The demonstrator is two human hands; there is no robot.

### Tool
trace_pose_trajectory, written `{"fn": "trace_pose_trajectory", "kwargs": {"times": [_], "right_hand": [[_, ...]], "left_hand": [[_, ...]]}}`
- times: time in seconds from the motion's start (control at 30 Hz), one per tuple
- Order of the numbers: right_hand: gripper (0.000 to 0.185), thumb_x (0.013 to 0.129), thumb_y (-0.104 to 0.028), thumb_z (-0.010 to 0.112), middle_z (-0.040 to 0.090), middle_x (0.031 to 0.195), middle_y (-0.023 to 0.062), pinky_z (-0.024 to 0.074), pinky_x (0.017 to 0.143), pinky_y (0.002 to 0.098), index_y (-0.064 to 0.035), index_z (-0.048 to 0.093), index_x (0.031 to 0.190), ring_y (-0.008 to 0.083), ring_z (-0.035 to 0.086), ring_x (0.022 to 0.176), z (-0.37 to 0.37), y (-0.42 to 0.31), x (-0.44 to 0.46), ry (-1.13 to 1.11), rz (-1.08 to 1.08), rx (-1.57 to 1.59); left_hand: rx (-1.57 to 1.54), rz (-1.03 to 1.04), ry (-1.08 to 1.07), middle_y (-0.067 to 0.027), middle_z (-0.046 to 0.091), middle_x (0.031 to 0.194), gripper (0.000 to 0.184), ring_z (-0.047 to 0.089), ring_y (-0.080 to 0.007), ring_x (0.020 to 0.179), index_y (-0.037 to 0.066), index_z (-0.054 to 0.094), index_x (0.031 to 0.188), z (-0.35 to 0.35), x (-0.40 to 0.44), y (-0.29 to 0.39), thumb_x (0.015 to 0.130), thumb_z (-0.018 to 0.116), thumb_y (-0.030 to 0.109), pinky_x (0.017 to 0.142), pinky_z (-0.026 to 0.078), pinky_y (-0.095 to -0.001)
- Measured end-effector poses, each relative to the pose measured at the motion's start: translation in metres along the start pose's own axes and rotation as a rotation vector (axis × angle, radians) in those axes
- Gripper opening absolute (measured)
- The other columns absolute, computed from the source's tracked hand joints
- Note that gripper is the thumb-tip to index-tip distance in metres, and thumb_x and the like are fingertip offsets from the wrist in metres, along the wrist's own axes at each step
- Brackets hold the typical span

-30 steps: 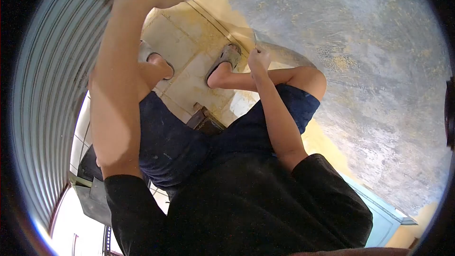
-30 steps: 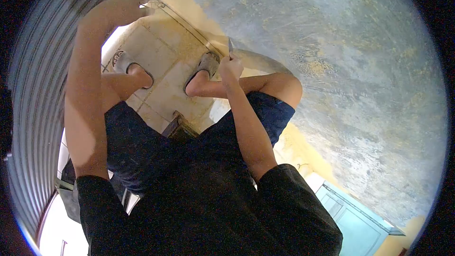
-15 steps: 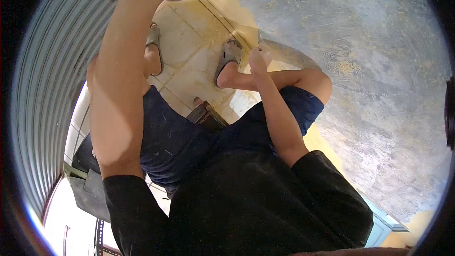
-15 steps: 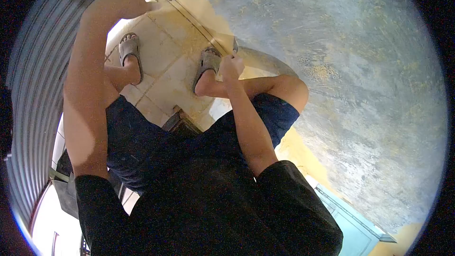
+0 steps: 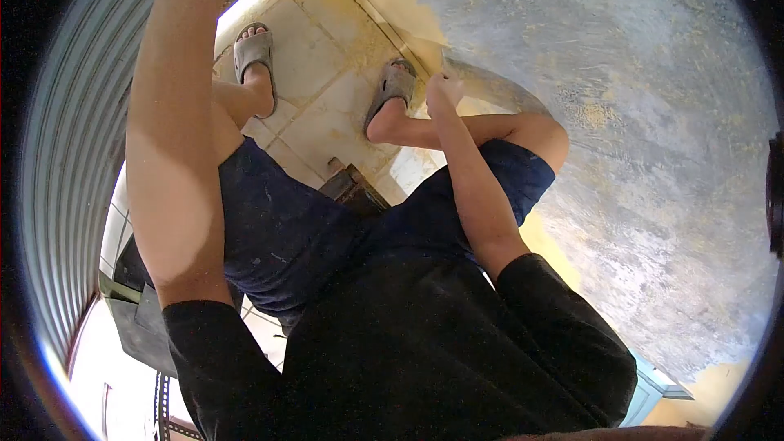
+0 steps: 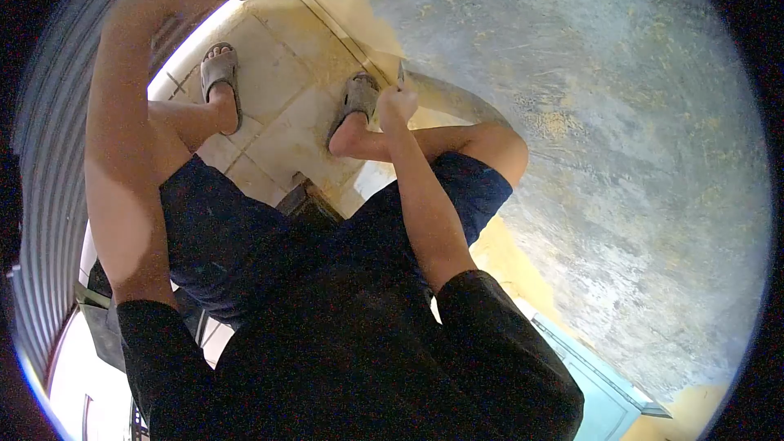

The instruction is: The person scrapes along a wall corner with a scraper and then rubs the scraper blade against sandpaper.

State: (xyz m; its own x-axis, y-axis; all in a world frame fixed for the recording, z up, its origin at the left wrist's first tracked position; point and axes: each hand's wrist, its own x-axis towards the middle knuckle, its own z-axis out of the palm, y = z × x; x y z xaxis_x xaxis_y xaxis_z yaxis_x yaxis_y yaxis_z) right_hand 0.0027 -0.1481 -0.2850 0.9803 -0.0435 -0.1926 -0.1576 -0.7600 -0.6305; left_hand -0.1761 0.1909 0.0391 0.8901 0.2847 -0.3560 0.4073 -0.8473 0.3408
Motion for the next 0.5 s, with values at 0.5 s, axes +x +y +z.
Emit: {"fn": "trace_pose_trajectory", "kwargs": {"times": [0.5], "right_hand": [[0.033,0.084,-0.017,0.055,0.067,0.089,0.0272,0.0528,0.077,0.0429,-0.0039,0.07,0.111,0.0387,0.068,0.084,-0.019,-0.027,-0.026,0.068,-0.157,-0.019]], "left_hand": [[0.116,0.038,0.175,-0.022,0.061,0.112,0.05,0.059,-0.0366,0.104,-0.002,0.062,0.108,0.065,0.053,-0.051,0.088,0.06,0.044,0.091,0.045,-0.0443]]}}
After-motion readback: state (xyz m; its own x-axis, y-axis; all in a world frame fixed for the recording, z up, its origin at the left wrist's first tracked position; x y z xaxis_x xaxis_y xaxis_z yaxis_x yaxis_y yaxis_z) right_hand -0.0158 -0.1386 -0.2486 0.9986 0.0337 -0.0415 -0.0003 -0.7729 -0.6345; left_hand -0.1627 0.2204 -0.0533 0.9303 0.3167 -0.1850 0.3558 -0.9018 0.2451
